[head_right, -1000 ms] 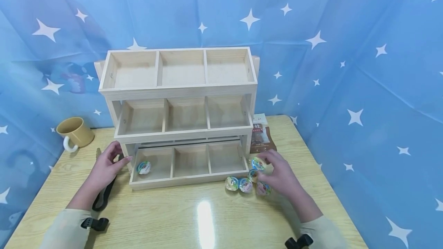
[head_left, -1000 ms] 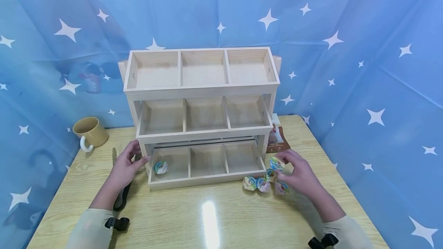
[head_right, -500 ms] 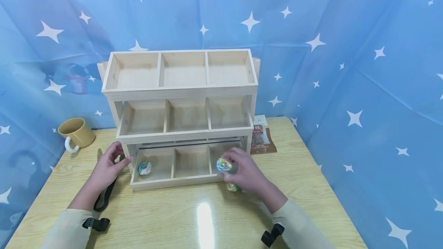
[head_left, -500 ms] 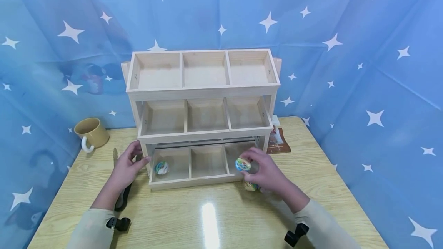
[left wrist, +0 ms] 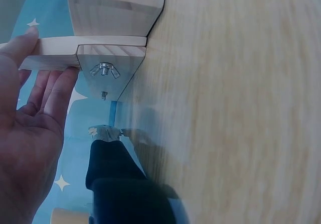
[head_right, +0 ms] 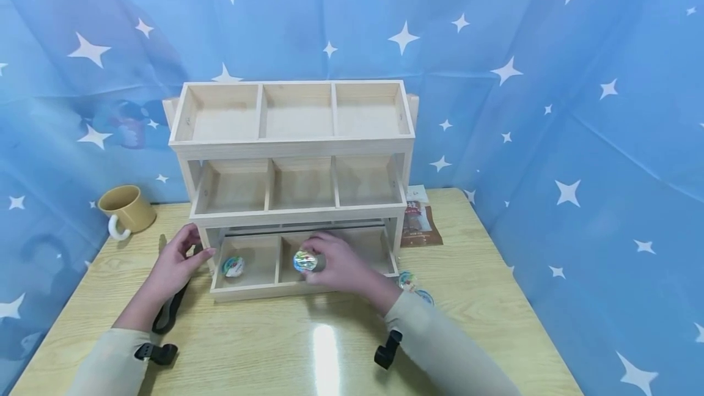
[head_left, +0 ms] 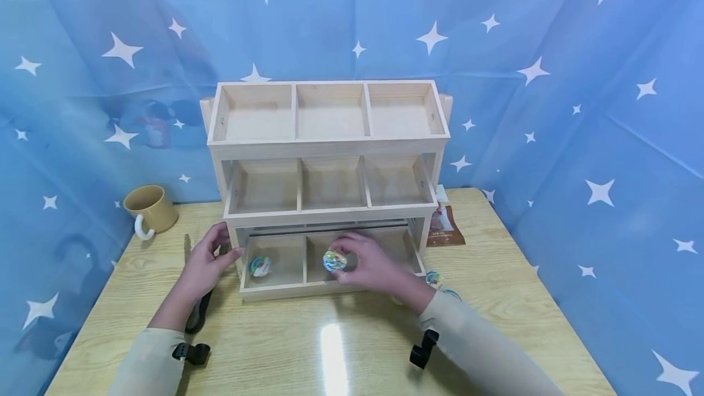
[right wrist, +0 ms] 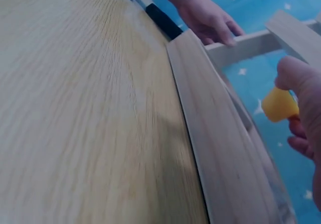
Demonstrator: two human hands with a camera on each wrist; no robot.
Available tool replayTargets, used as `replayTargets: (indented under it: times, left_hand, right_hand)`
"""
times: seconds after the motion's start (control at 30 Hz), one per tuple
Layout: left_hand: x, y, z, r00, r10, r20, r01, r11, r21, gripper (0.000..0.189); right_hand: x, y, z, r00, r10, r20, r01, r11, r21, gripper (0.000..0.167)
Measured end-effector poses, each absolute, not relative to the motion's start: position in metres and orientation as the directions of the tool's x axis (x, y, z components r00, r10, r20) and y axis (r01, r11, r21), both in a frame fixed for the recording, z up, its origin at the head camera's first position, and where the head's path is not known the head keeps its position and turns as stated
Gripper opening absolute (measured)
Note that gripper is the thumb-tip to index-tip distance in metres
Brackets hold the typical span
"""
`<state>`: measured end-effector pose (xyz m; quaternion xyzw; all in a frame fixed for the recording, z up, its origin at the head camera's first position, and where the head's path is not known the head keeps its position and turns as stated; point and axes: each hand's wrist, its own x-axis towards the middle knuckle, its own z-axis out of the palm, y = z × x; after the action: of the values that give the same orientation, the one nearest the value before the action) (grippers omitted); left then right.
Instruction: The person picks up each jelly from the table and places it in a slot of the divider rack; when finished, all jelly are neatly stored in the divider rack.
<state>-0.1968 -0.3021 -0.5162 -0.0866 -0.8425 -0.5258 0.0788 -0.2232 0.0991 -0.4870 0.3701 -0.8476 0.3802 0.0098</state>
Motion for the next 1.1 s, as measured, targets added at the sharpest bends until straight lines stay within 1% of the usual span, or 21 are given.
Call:
replayTargets:
  times: [0.17,0.27,0.43,0.7,0.8,1.0,1.1]
  left_hand:
    - [-0.197,-0.299,-0.516,-0.974,0.063,0.217,0.223,0.419,0.88,0.066]
    - [-0.198,-0.299,-0.517,-0.975,0.065,0.213,0.22,0.413,0.884,0.066]
    - [-0.2,-0.298,-0.519,-0.973,0.072,0.221,0.231,0.408,0.883,0.065]
    - [-0.2,-0.297,-0.52,-0.972,0.076,0.222,0.233,0.409,0.882,0.066]
    - [-0.2,-0.297,-0.519,-0.975,0.072,0.211,0.222,0.407,0.886,0.066]
    - [-0.198,-0.299,-0.517,-0.977,0.066,0.202,0.211,0.417,0.884,0.067]
    - [-0.196,-0.3,-0.515,-0.975,0.06,0.212,0.217,0.421,0.881,0.065]
  right_hand:
    - [-0.231,0.074,-0.488,-0.682,-0.677,0.278,-0.66,0.405,-0.633,0.043]
    - [-0.234,0.061,-0.487,-0.658,-0.71,0.25,-0.665,0.394,-0.634,0.043]
    - [-0.242,0.041,-0.485,-0.626,-0.749,0.217,-0.691,0.404,-0.599,0.046]
    - [-0.258,0.016,-0.494,-0.581,-0.798,0.16,-0.727,0.42,-0.543,0.054]
    - [-0.262,0.009,-0.497,-0.559,-0.817,0.139,-0.746,0.423,-0.514,0.054]
    - [-0.264,-0.001,-0.501,-0.535,-0.838,0.11,-0.752,0.412,-0.515,0.053]
    - [-0.266,-0.005,-0.502,-0.525,-0.846,0.094,-0.77,0.424,-0.477,0.052]
